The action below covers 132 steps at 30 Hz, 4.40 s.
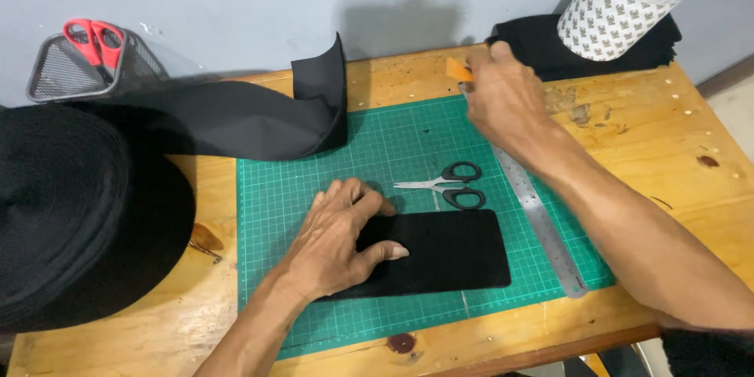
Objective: Trimming the edges of black fabric strips and smoothing them onto a cutting mat using scissors, a ruler, and a scraper.
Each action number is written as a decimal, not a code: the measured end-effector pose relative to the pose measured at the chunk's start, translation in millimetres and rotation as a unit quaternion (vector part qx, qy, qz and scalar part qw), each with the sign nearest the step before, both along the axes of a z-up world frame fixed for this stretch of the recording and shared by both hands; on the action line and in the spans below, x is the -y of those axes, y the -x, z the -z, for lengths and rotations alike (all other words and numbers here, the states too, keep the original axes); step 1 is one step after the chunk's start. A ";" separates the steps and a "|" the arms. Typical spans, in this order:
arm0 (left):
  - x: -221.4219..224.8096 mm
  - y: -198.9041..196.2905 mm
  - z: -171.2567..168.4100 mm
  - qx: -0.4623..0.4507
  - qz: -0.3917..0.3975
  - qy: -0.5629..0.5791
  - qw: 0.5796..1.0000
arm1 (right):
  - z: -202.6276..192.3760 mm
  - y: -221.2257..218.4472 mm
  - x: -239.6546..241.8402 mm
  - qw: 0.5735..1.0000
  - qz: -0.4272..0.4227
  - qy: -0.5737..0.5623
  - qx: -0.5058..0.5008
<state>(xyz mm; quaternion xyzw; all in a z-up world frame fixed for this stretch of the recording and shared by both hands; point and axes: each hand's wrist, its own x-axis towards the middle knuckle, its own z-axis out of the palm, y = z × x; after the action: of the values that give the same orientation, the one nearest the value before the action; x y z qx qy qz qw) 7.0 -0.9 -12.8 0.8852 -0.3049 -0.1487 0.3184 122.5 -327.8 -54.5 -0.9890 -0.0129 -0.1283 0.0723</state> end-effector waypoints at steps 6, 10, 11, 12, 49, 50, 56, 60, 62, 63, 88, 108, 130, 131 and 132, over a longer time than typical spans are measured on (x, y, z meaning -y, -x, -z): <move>2.9 0.1 -5.4 0.000 0.000 -0.005 1.000 | -73.1 90.1 -16.5 0.985 -0.029 -0.103 -0.135; 4.3 -0.5 -5.1 0.001 -0.001 -0.002 1.000 | -126.2 106.7 -55.4 0.940 -0.041 -0.211 -0.266; 3.7 -0.1 -4.7 0.003 -0.001 0.002 1.000 | -132.2 107.5 -58.4 0.933 -0.083 -0.195 -0.290; 2.6 0.2 -4.4 0.004 0.000 0.006 1.000 | -138.2 108.2 -61.8 0.924 -0.126 -0.179 -0.313; -1.5 0.3 7.1 0.093 0.038 0.025 0.995 | -101.8 82.6 -40.7 0.921 0.007 -0.093 -0.378; -1.2 -0.2 7.5 0.083 0.038 0.018 0.996 | -98.5 83.0 -32.5 0.912 0.001 -0.153 -0.382; -0.7 1.7 8.2 0.063 0.023 0.002 0.998 | -99.2 95.8 -10.9 0.879 0.049 -0.323 -0.347; 1.8 1.3 11.2 0.040 0.010 -0.004 0.999 | -120.9 101.0 -1.6 0.877 0.130 -0.342 -0.310; 1.2 3.1 10.0 0.045 0.017 0.010 0.999 | -130.9 103.9 -4.6 0.871 0.146 -0.361 -0.298; 1.0 1.0 7.9 0.055 0.026 0.024 0.998 | -136.9 104.3 -5.7 0.866 0.162 -0.381 -0.281; -12.7 -17.1 6.4 0.099 0.066 0.097 0.988 | -100.4 126.1 -44.6 0.935 -0.181 -0.080 -0.295; -16.5 -21.1 20.2 0.076 0.056 0.134 0.986 | -102.2 112.0 -46.4 0.886 -0.311 0.112 -0.325; -16.0 -20.7 16.6 0.105 0.072 0.148 0.981 | -91.9 140.6 -63.2 0.854 -0.359 0.200 -0.321; -16.1 -20.0 17.3 0.103 0.070 0.148 0.981 | -75.6 144.3 -39.8 0.882 -0.377 0.155 -0.237; -16.5 -18.9 18.0 0.100 0.068 0.148 0.982 | -59.5 148.6 -16.5 0.901 -0.391 0.109 -0.151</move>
<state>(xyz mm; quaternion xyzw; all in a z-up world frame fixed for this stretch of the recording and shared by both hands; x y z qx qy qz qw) 25.9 15.6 -30.8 0.8158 -0.4134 -0.0338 0.4031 -26.1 -311.2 5.1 -0.9135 -0.4017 0.0630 0.0099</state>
